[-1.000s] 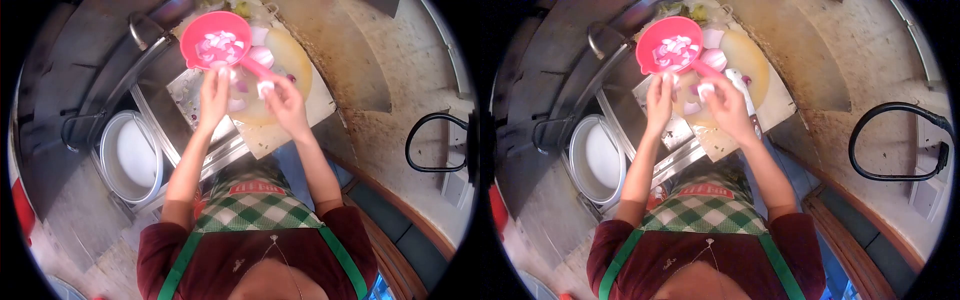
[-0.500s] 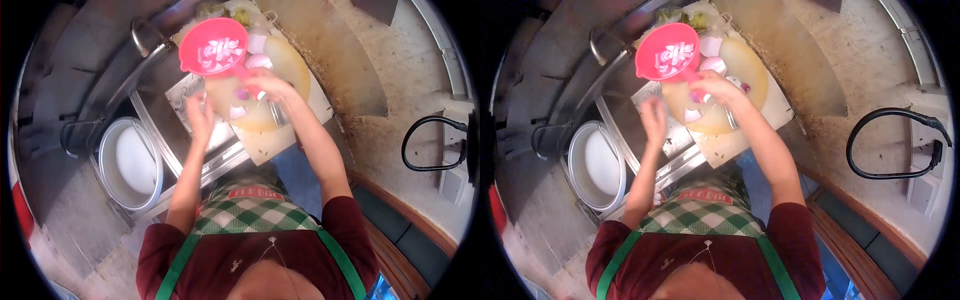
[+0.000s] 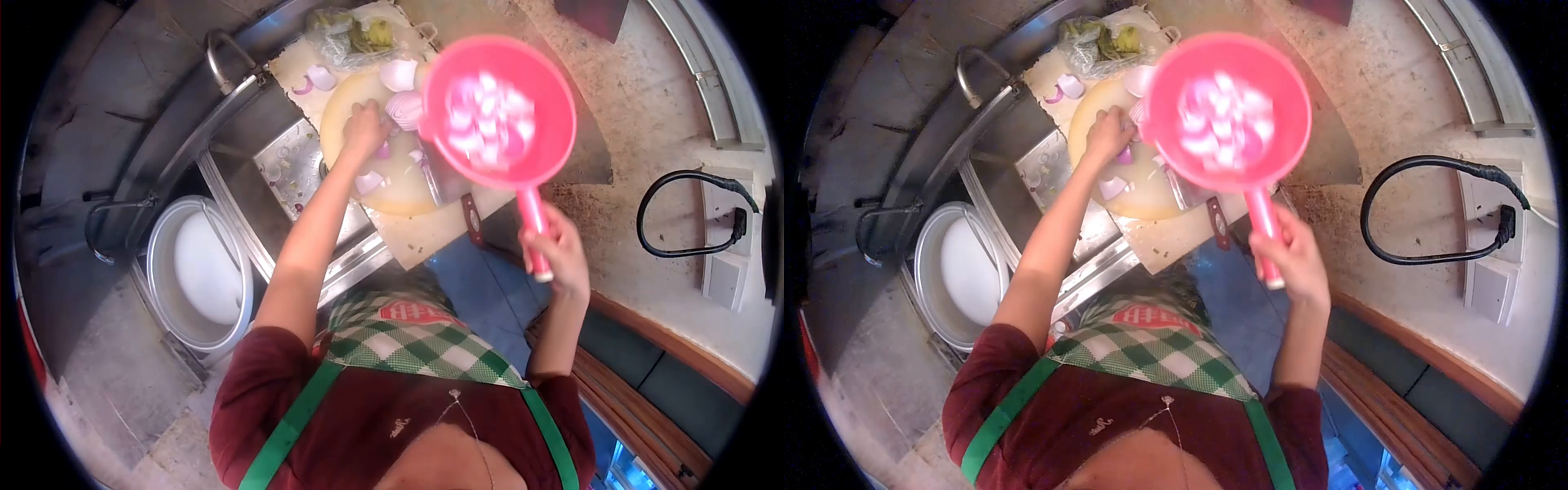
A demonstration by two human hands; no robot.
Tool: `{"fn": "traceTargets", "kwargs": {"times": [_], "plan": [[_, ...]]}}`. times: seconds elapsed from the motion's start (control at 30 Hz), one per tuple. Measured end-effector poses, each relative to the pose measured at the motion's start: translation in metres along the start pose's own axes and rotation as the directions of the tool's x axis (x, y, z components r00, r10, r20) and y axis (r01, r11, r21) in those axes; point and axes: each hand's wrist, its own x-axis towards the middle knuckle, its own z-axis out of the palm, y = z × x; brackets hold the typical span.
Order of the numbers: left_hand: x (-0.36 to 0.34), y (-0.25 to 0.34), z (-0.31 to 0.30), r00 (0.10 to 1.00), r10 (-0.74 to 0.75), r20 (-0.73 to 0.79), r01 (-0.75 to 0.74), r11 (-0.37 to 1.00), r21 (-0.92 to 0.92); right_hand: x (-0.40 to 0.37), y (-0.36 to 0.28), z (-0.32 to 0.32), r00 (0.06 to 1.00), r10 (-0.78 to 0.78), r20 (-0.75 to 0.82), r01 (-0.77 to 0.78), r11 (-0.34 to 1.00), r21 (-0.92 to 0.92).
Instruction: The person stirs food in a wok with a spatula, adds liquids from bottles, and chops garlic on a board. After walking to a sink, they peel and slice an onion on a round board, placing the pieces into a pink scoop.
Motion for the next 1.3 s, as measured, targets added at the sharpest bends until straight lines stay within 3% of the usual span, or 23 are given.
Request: {"fn": "traceTargets", "kwargs": {"times": [0.03, 0.13, 0.23, 0.33, 0.37, 0.4, 0.43, 0.5, 0.57, 0.63, 0.67, 0.77, 0.9, 1.0, 1.1, 1.13, 1.23, 1.3], "plan": [[0.007, -0.002, 0.004, 0.998, -0.052, 0.031, 0.051, 0.998, 0.040, -0.012, 0.017, -0.007, 0.998, 0.065, -0.010, -0.065, 0.998, -0.002], [0.018, -0.015, 0.015, 0.999, 0.037, 0.016, -0.039, 0.993, 0.112, -0.052, 0.056, -0.019, 0.973, 0.229, -0.036, -0.224, 0.968, 0.110], [0.020, -0.025, -0.016, 0.979, -0.111, 0.172, 0.158, 0.945, -0.286, -0.078, 0.078, -0.020, 0.949, 0.309, -0.061, -0.297, 0.943, 0.150], [-0.015, 0.017, -0.040, 0.990, 0.140, -0.013, -0.123, 0.820, -0.560, -0.077, 0.089, -0.019, 0.953, 0.303, -0.021, -0.297, 0.943, 0.154], [-0.044, 0.053, -0.054, 0.962, 0.270, 0.028, -0.194, 0.755, -0.627, -0.072, 0.089, -0.018, 0.955, 0.297, -0.002, -0.293, 0.943, 0.161], [-0.064, 0.076, -0.061, 0.912, 0.408, 0.034, -0.318, 0.759, -0.568, -0.068, 0.089, -0.019, 0.957, 0.290, 0.014, -0.288, 0.943, 0.166], [-0.079, 0.092, -0.064, 0.918, 0.393, 0.055, -0.306, 0.789, -0.533, -0.065, 0.087, -0.021, 0.960, 0.279, 0.036, -0.281, 0.946, 0.163], [-0.078, 0.084, -0.064, 0.946, 0.319, -0.057, -0.305, 0.818, -0.487, -0.061, 0.084, -0.026, 0.964, 0.258, 0.067, -0.266, 0.950, 0.166], [-0.065, 0.034, -0.049, 0.992, 0.068, -0.110, -0.121, 0.794, -0.595, -0.065, 0.083, -0.034, 0.961, 0.273, 0.050, -0.277, 0.950, 0.146], [-0.074, -0.016, -0.047, 1.000, 0.007, -0.030, -0.014, 0.970, -0.242, -0.068, 0.083, -0.041, 0.961, 0.274, 0.029, -0.275, 0.956, 0.105], [-0.084, -0.032, -0.040, 0.997, -0.025, 0.076, 0.044, 0.967, -0.252, -0.069, 0.084, -0.044, 0.964, 0.264, 0.037, -0.266, 0.960, 0.088], [-0.122, -0.030, -0.016, 0.999, 0.035, 0.014, -0.035, 0.999, 0.004, -0.069, 0.083, -0.047, 0.954, 0.298, 0.010, -0.298, 0.950, 0.090], [-0.124, -0.026, -0.017, 0.996, -0.061, 0.060, 0.064, 0.996, -0.063, -0.068, 0.083, -0.046, 0.954, 0.300, 0.012, -0.300, 0.950, 0.087], [-0.111, -0.022, -0.032, 0.997, -0.066, 0.045, 0.066, 0.998, -0.008, -0.067, 0.082, -0.042, 0.958, 0.285, 0.012, -0.285, 0.957, 0.057], [-0.076, -0.028, -0.030, 0.957, 0.188, -0.219, -0.184, 0.982, 0.039, -0.061, 0.082, -0.030, 0.959, 0.282, 0.042, -0.285, 0.954, 0.089], [-0.066, -0.031, -0.029, 0.919, 0.335, -0.209, -0.315, 0.941, 0.124, -0.052, 0.080, -0.024, 0.958, 0.279, 0.067, -0.286, 0.950, 0.127], [-0.058, -0.020, -0.030, 0.895, 0.381, -0.231, -0.364, 0.924, 0.114, -0.012, 0.075, -0.016, 0.979, 0.193, 0.071, -0.204, 0.952, 0.227], [-0.076, -0.002, -0.026, 0.937, 0.334, -0.105, -0.317, 0.936, 0.153, 0.016, 0.077, -0.008, 0.994, 0.108, 0.000, -0.106, 0.977, 0.182]]}}
